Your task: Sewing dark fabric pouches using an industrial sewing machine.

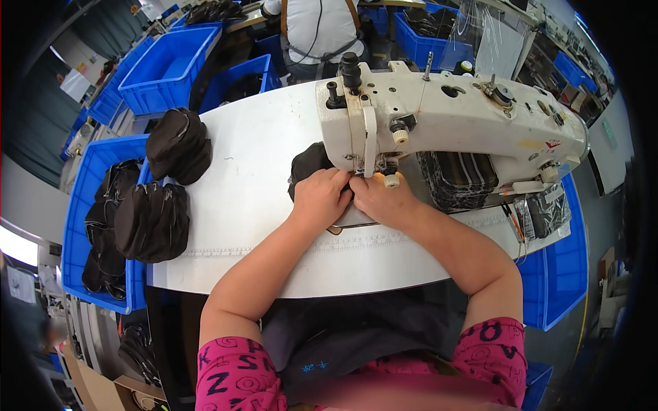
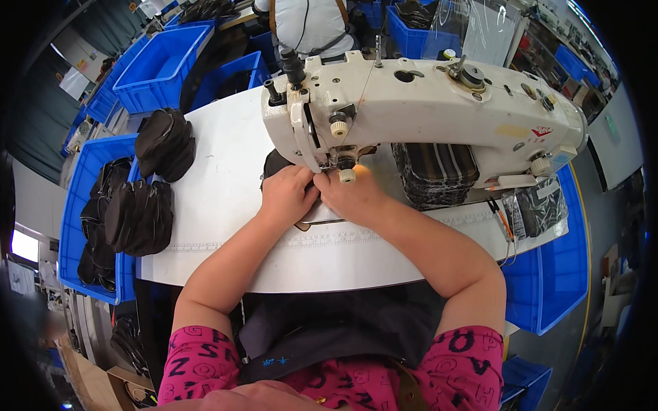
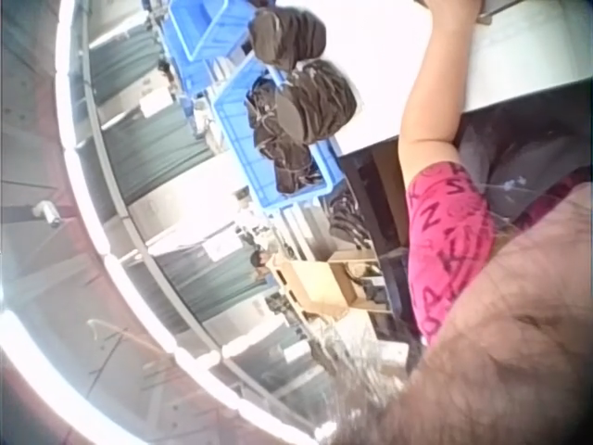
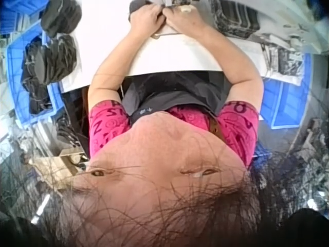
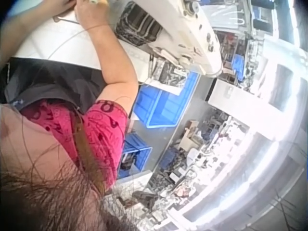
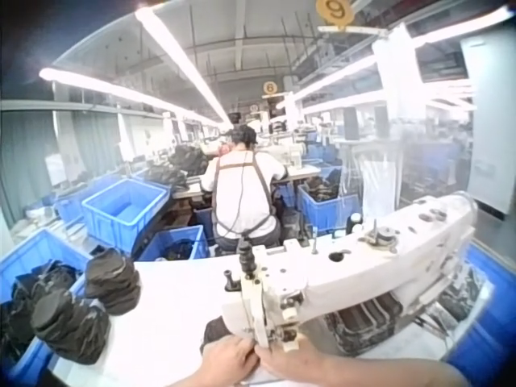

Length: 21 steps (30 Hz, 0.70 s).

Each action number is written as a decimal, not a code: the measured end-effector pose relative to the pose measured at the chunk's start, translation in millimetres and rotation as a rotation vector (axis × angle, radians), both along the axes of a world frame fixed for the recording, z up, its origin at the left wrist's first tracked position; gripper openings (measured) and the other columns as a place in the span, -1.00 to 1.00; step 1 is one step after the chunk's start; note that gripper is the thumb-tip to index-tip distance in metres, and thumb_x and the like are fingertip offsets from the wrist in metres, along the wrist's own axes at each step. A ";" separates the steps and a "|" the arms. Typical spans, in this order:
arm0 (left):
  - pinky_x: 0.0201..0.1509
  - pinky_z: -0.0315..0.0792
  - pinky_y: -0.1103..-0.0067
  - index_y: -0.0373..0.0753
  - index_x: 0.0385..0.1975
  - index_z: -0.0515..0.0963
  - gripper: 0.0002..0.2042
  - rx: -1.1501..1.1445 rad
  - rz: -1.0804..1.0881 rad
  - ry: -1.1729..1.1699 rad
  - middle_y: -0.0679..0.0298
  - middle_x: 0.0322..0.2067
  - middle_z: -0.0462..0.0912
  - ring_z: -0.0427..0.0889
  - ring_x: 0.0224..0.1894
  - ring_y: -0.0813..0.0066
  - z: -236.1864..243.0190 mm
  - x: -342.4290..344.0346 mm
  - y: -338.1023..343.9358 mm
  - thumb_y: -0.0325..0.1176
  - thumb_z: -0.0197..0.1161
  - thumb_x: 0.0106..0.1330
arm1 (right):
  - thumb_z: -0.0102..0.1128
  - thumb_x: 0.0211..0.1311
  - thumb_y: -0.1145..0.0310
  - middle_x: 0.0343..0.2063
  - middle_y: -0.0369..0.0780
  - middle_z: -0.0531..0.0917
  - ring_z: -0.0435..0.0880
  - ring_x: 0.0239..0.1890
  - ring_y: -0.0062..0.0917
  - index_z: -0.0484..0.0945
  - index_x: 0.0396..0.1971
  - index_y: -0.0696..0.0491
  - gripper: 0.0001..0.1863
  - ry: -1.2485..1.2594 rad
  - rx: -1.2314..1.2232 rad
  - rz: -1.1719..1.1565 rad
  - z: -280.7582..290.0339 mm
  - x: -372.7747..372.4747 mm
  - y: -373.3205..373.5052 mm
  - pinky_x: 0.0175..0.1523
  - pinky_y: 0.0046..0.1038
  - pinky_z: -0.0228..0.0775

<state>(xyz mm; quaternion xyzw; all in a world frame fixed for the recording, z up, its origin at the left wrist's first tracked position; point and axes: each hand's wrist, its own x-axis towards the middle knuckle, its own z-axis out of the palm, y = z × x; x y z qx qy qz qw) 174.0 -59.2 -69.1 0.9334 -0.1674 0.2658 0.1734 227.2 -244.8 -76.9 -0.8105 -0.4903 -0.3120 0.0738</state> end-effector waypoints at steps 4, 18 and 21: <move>-0.26 0.60 0.37 -0.13 -0.28 0.57 -0.80 -0.028 0.040 0.018 0.33 -0.35 0.65 0.69 -0.25 0.26 -0.9 -1.5 -1.1 -0.38 0.40 0.11 | 0.43 -0.03 0.31 -0.51 -0.33 0.57 0.66 -0.48 -0.50 0.58 -0.23 0.05 -0.66 0.048 0.029 0.023 -3.0 2.2 -2.5 -0.44 -0.43 0.47; 0.03 0.58 0.28 -0.15 0.10 0.64 -0.73 -0.232 -0.302 0.308 0.18 -0.07 0.69 0.67 -0.04 0.11 16.6 -1.1 34.0 -0.34 0.23 0.46 | 0.30 0.15 0.34 -0.31 -0.39 0.60 0.70 -0.23 -0.59 0.57 -0.28 -0.18 -0.85 -0.022 -0.044 0.049 -9.6 1.4 -3.1 -0.35 -0.38 0.58; 0.01 0.60 0.32 -0.11 0.09 0.66 -0.72 -0.155 -0.322 0.502 0.22 -0.06 0.68 0.68 -0.03 0.16 35.7 6.9 34.5 -0.38 0.30 0.39 | 0.30 0.14 0.36 -0.33 -0.38 0.58 0.71 -0.26 -0.56 0.56 -0.30 -0.16 -0.86 0.021 -0.078 0.096 -7.7 4.8 -9.6 -0.33 -0.37 0.61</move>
